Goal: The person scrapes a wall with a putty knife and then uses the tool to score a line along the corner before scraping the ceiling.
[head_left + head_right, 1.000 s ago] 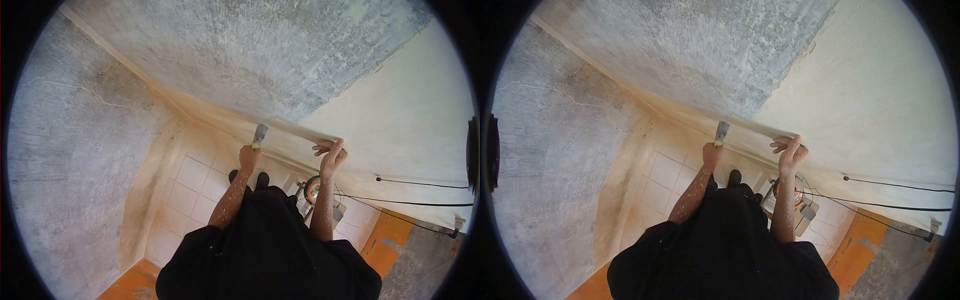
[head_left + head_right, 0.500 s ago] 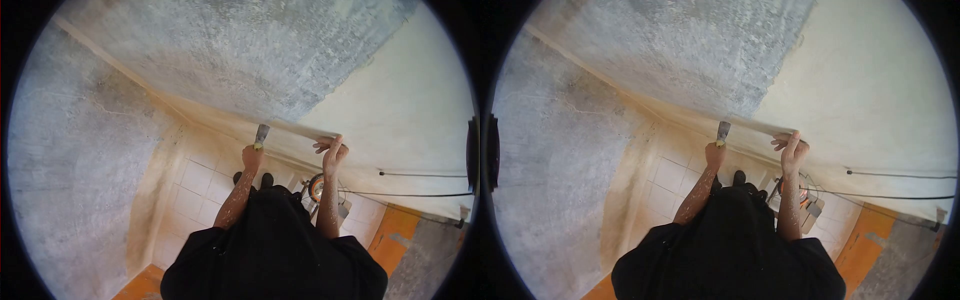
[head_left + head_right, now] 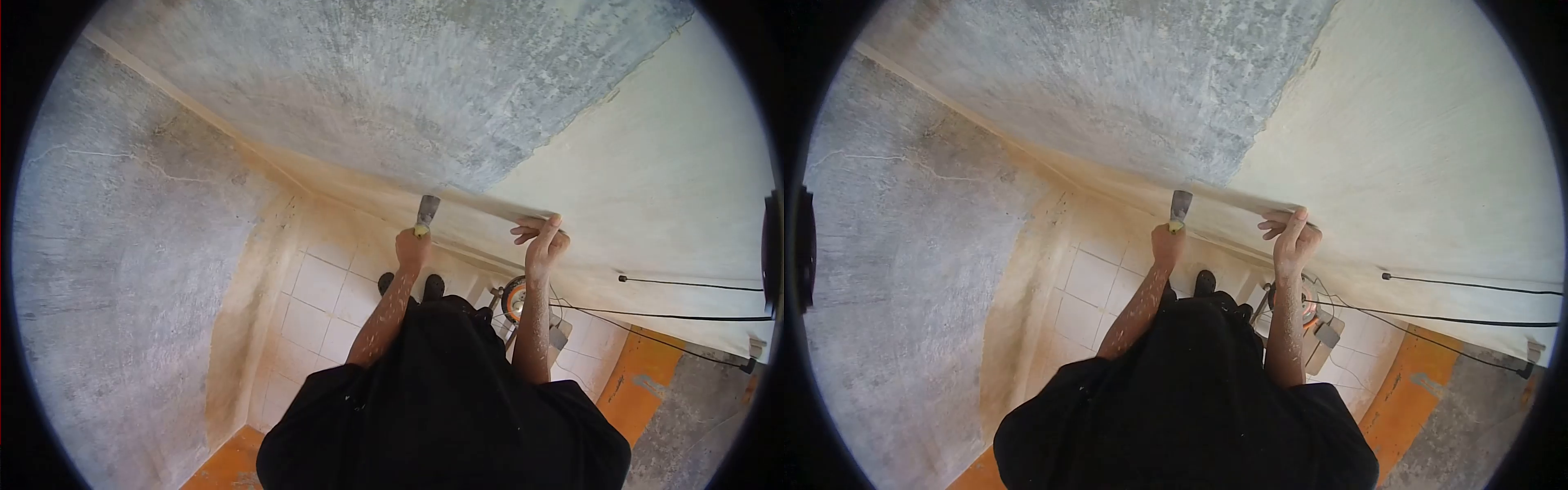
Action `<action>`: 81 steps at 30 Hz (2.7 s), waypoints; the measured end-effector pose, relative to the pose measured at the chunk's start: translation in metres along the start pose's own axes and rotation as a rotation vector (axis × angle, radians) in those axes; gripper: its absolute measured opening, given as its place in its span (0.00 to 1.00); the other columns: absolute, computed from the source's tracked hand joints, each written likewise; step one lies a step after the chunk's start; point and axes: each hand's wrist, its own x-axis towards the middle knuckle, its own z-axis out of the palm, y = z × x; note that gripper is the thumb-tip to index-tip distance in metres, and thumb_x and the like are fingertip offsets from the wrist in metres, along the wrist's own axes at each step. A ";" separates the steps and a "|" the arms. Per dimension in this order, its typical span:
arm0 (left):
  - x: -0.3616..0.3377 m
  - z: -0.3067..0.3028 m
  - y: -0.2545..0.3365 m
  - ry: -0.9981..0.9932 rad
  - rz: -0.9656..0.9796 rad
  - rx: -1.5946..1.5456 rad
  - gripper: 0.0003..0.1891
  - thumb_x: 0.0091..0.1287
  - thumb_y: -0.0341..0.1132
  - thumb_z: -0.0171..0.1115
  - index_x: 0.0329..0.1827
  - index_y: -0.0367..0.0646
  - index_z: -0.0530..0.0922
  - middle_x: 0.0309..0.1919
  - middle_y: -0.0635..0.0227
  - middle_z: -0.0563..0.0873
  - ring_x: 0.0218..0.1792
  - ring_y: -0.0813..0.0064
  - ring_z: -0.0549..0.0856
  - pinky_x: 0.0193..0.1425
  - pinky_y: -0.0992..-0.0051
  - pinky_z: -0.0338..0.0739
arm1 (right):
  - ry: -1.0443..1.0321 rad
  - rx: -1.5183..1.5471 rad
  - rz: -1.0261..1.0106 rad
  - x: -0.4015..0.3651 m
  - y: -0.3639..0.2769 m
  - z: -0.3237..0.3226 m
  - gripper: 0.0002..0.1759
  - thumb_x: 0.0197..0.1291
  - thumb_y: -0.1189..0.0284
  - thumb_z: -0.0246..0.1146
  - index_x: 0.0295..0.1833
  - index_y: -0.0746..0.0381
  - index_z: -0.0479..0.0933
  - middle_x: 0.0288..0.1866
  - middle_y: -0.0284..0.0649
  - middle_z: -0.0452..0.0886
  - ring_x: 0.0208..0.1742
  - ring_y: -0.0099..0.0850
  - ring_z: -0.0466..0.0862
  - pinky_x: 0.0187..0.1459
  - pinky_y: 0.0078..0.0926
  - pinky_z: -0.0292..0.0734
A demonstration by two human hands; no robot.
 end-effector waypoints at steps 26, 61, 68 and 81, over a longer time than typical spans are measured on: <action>-0.001 -0.020 0.010 0.038 -0.007 0.156 0.12 0.56 0.40 0.63 0.30 0.38 0.83 0.24 0.51 0.85 0.32 0.49 0.86 0.36 0.56 0.79 | 0.065 -0.061 -0.038 -0.001 -0.001 0.003 0.44 0.76 0.50 0.36 0.24 0.74 0.81 0.17 0.46 0.81 0.13 0.27 0.78 0.17 0.19 0.74; -0.008 -0.007 -0.002 0.036 0.007 0.151 0.13 0.57 0.41 0.62 0.31 0.38 0.84 0.25 0.48 0.84 0.32 0.46 0.85 0.36 0.56 0.79 | 0.050 -0.024 -0.076 0.004 -0.003 0.004 0.43 0.76 0.51 0.36 0.24 0.75 0.80 0.18 0.47 0.81 0.15 0.30 0.80 0.17 0.20 0.76; -0.004 0.010 0.004 0.035 0.065 0.062 0.10 0.55 0.36 0.62 0.29 0.37 0.83 0.24 0.48 0.84 0.31 0.46 0.84 0.35 0.56 0.77 | 0.047 -0.023 -0.020 0.001 -0.003 0.003 0.43 0.76 0.51 0.36 0.25 0.74 0.81 0.17 0.46 0.81 0.15 0.29 0.80 0.18 0.20 0.75; -0.009 0.011 0.000 -0.037 -0.031 0.030 0.12 0.55 0.38 0.65 0.30 0.35 0.83 0.25 0.49 0.85 0.31 0.48 0.85 0.35 0.58 0.78 | -0.026 -0.018 -0.073 0.003 0.000 -0.003 0.41 0.76 0.52 0.37 0.25 0.73 0.81 0.21 0.46 0.83 0.20 0.30 0.84 0.21 0.21 0.78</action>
